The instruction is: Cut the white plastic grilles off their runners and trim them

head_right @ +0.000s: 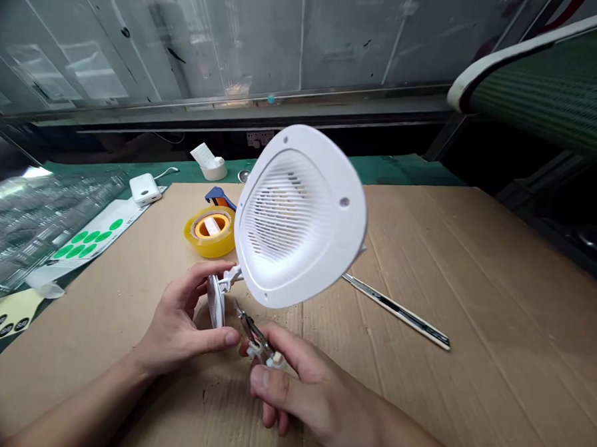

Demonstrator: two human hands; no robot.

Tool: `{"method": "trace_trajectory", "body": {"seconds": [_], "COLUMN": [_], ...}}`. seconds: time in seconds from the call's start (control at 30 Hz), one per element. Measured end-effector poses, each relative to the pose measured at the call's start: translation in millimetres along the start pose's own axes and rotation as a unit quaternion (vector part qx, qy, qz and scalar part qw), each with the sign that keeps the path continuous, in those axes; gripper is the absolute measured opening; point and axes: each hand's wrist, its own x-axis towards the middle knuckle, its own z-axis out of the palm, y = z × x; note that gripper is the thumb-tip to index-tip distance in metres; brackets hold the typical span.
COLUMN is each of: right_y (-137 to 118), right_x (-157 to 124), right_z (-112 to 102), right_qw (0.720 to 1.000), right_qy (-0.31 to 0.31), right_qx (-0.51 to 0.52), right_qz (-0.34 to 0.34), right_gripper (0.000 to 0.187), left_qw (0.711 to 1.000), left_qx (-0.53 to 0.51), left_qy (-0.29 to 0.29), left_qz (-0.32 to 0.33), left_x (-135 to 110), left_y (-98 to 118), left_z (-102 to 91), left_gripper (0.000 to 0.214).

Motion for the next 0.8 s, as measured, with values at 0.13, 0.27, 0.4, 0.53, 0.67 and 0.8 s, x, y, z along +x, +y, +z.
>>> {"method": "trace_trajectory", "body": {"seconds": [0.13, 0.27, 0.4, 0.53, 0.67, 0.8], "right_y": [3, 3, 15, 30, 29, 25], "right_x": [-2, -7, -8, -6, -4, -4], "right_z": [0, 3, 6, 4, 5, 6], "right_qw": [0.999, 0.995, 0.990, 0.988, 0.986, 0.988], "right_qy": [0.006, 0.039, 0.089, 0.116, 0.116, 0.105], "right_qx": [-0.033, -0.092, -0.107, -0.105, -0.121, -0.113], "right_qz": [0.008, 0.000, -0.013, -0.016, 0.003, 0.016], "right_gripper": [0.060, 0.065, 0.062, 0.062, 0.066, 0.064], "left_qw": [1.000, 0.999, 0.998, 0.998, 0.997, 0.996], "left_qx": [-0.009, -0.041, -0.045, -0.034, -0.025, -0.008], "left_qy": [0.008, 0.018, 0.007, 0.000, 0.000, 0.000], "left_qz": [0.010, 0.022, 0.037, 0.061, 0.073, 0.091], "left_x": [-2, -4, -7, -7, -5, -4], "left_y": [1, 4, 9, 13, 13, 14], "left_z": [1.6, 3.1, 3.7, 4.3, 4.9, 5.1], "left_gripper": [0.071, 0.075, 0.075, 0.073, 0.072, 0.072]}}
